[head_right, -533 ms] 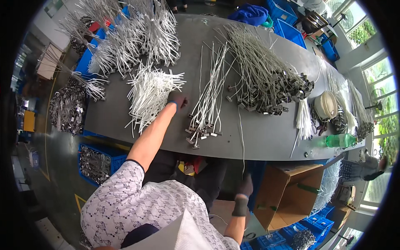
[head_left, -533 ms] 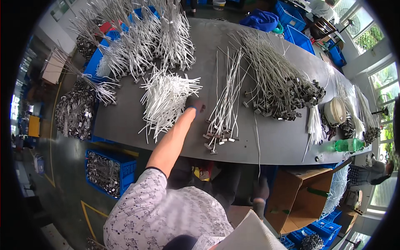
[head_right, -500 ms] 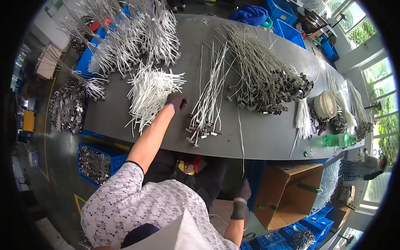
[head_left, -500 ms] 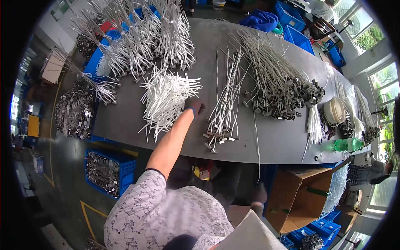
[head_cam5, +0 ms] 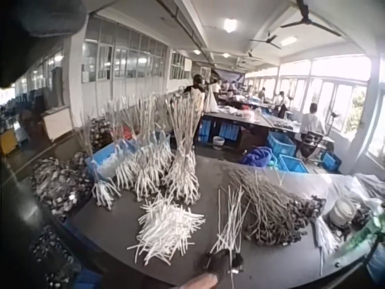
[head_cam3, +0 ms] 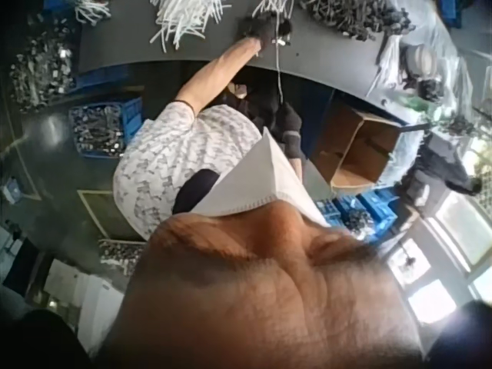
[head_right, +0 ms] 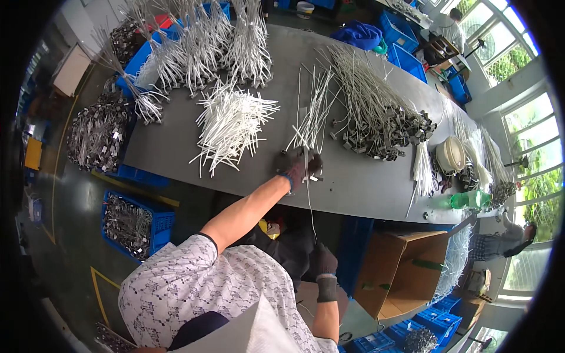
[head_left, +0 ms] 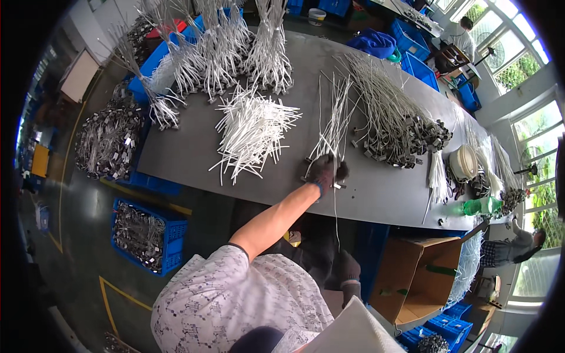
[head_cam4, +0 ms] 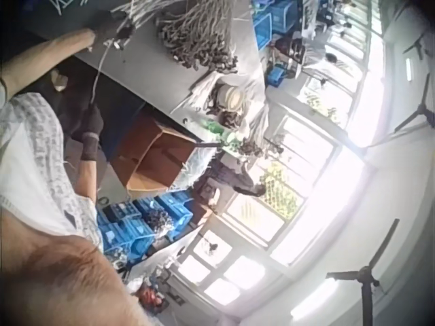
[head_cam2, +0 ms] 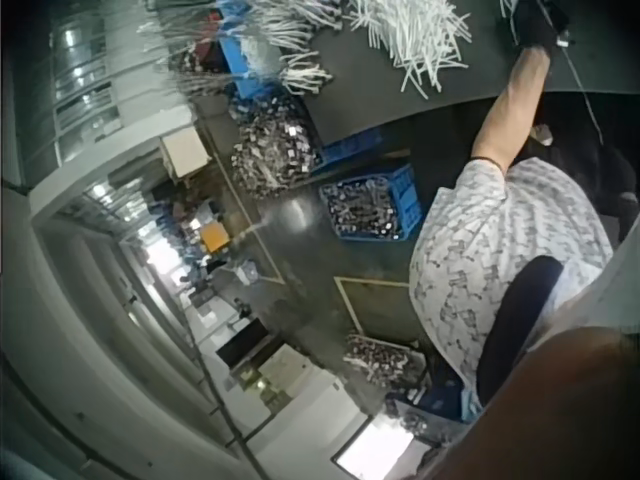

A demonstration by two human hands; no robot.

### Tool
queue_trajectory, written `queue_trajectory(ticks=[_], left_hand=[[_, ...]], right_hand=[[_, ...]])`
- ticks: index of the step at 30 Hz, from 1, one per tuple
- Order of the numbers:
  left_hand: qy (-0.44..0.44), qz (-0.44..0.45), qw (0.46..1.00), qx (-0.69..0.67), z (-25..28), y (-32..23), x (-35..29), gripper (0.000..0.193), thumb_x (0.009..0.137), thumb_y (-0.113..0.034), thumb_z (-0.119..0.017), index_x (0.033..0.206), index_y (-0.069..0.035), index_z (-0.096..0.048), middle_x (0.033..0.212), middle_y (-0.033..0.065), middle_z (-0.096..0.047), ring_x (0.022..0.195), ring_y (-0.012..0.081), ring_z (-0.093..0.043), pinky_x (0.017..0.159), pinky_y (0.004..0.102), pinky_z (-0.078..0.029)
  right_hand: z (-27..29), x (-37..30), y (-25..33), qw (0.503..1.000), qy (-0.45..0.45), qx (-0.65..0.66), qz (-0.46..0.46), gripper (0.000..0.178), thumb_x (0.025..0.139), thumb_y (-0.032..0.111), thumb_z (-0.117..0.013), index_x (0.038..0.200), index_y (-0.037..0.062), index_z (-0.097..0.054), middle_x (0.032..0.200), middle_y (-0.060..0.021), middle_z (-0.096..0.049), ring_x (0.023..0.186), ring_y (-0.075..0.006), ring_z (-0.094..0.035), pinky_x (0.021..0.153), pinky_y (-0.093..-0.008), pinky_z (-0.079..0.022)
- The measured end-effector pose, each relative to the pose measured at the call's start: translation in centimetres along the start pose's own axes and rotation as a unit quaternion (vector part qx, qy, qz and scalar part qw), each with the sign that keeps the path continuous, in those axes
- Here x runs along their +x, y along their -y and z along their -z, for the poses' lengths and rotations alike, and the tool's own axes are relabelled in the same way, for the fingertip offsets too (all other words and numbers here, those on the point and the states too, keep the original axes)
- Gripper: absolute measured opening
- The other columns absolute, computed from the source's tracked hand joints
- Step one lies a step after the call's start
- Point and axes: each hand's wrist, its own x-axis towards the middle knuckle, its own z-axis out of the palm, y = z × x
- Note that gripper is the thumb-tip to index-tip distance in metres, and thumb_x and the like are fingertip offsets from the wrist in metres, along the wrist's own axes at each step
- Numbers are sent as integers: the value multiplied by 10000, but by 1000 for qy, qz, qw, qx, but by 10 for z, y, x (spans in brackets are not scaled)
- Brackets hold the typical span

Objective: Sort and organize bundles of grey and white wires at a manual assembly station.

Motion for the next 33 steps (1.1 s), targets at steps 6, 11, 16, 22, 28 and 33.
queue_trajectory(ticks=[6,11,16,22,28,33], left_hand=[[-77,-236,968,24,-24,-79,-20,122,1001,-130,-605,1018,-9,-601,894,108,-712,727,200,-720,685,324,-620],[-59,-266,961,54,-25,-88,-42,117,1006,-114,-606,1031,-1,-610,867,94,-709,718,184,-707,693,323,-608],[-65,-244,967,34,-28,-88,-28,118,1005,-103,-608,1037,9,-618,878,101,-714,736,193,-713,687,323,-609],[-18,-166,978,128,-16,-85,-26,113,992,-105,-629,982,7,-645,846,109,-719,700,181,-710,652,317,-602],[54,-40,980,189,1,-75,-26,142,971,-126,-656,921,3,-689,769,92,-713,616,166,-689,594,299,-593],[52,-134,923,357,-10,-68,-51,208,962,-213,-671,921,-16,-723,754,50,-705,659,120,-647,621,302,-554]], right_hand=[[-1,-16,-24,993,54,-102,-39,248,929,339,-567,946,143,-717,900,-152,-740,888,-396,-712,720,-507,-556],[-23,-31,-42,994,27,-97,-36,237,944,321,-552,945,154,-721,895,-152,-742,870,-395,-715,712,-505,-559],[-31,-37,-42,995,21,-88,-38,237,948,324,-549,944,154,-714,885,-150,-739,859,-393,-715,694,-498,-560],[-25,-44,-21,997,-24,-49,-49,225,943,318,-561,921,145,-703,880,-162,-722,846,-395,-704,685,-498,-554],[-40,-64,-48,994,-96,-40,-14,122,920,218,-593,945,137,-681,917,-150,-698,849,-397,-684,687,-481,-556],[-24,-27,-23,991,-118,50,40,169,913,218,-629,1028,110,-690,946,-169,-710,883,-420,-678,722,-482,-560]])
